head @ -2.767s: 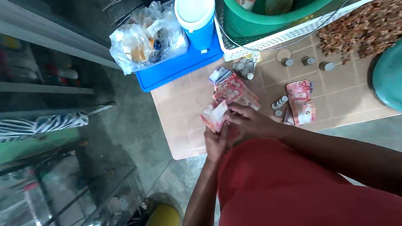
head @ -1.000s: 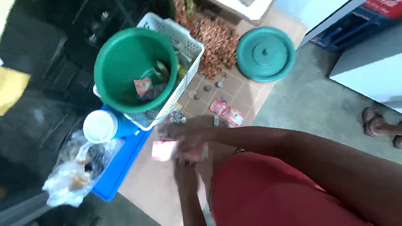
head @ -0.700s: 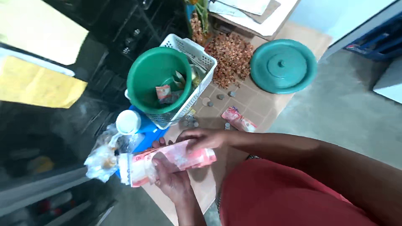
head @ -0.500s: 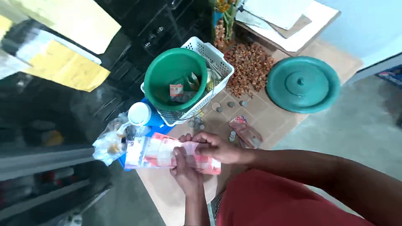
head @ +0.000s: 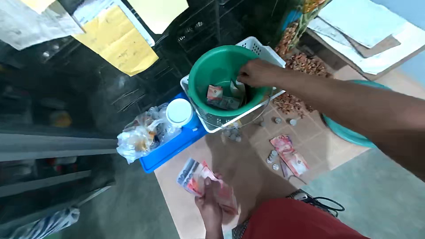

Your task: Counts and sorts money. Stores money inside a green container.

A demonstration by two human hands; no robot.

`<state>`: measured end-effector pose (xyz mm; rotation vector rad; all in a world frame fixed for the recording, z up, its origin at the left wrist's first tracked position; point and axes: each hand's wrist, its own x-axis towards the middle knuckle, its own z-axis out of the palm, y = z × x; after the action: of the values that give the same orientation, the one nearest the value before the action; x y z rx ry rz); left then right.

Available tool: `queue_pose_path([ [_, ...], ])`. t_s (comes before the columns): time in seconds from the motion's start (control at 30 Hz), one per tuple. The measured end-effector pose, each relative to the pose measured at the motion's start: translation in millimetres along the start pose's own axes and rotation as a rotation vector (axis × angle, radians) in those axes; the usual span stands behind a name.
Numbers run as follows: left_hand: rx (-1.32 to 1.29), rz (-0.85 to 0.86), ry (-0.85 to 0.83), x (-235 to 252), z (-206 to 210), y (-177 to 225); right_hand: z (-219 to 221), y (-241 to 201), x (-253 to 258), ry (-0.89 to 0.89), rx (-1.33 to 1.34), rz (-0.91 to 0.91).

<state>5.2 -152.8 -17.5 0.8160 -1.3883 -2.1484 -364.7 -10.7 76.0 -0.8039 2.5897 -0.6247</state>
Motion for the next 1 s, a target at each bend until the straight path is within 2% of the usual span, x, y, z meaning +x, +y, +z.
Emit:
queue_pose_path([
  [0.07,0.027,-0.030,0.049,-1,-15,-2,15,-6,43,-0.159,-0.229,0.206],
  [0.13,0.033,-0.059,0.082,-1,-27,0,38,-18,68,-0.343,-0.383,0.309],
  [0.2,-0.007,-0.072,0.071,2,-39,4,64,-18,87,-0.435,-0.459,0.234],
  [0.23,-0.042,-0.073,0.051,4,-44,7,73,-12,98,-0.422,-0.435,0.157],
  [0.3,-0.099,-0.067,-0.041,9,-55,14,73,0,114,-0.291,-0.249,0.029],
  [0.4,-0.122,-0.044,-0.200,19,-57,31,21,-18,94,-0.154,0.208,-0.088],
  [0.47,-0.148,-0.048,-0.321,30,-36,44,-8,-42,57,-0.175,0.474,-0.159],
  [0.57,-0.116,-0.052,-0.512,51,10,57,-4,-73,0,-0.194,0.617,-0.470],
  [0.63,-0.042,-0.058,-0.479,58,38,57,12,-85,-20,-0.252,0.645,-0.584],
  [0.7,-0.045,-0.064,-0.434,64,52,54,13,-82,-17,-0.404,0.637,-0.527],
  [0.77,-0.045,-0.091,-0.391,64,51,51,0,-67,6,-0.435,0.408,-0.363],
  [0.87,-0.065,-0.160,-0.292,53,37,46,9,-23,56,-0.418,-0.324,-0.176],
  [0.93,-0.064,-0.190,-0.206,45,33,44,39,12,74,-0.438,-0.627,-0.167],
  [1.0,-0.071,-0.207,-0.156,40,30,42,61,31,81,-0.500,-0.770,-0.181],
])
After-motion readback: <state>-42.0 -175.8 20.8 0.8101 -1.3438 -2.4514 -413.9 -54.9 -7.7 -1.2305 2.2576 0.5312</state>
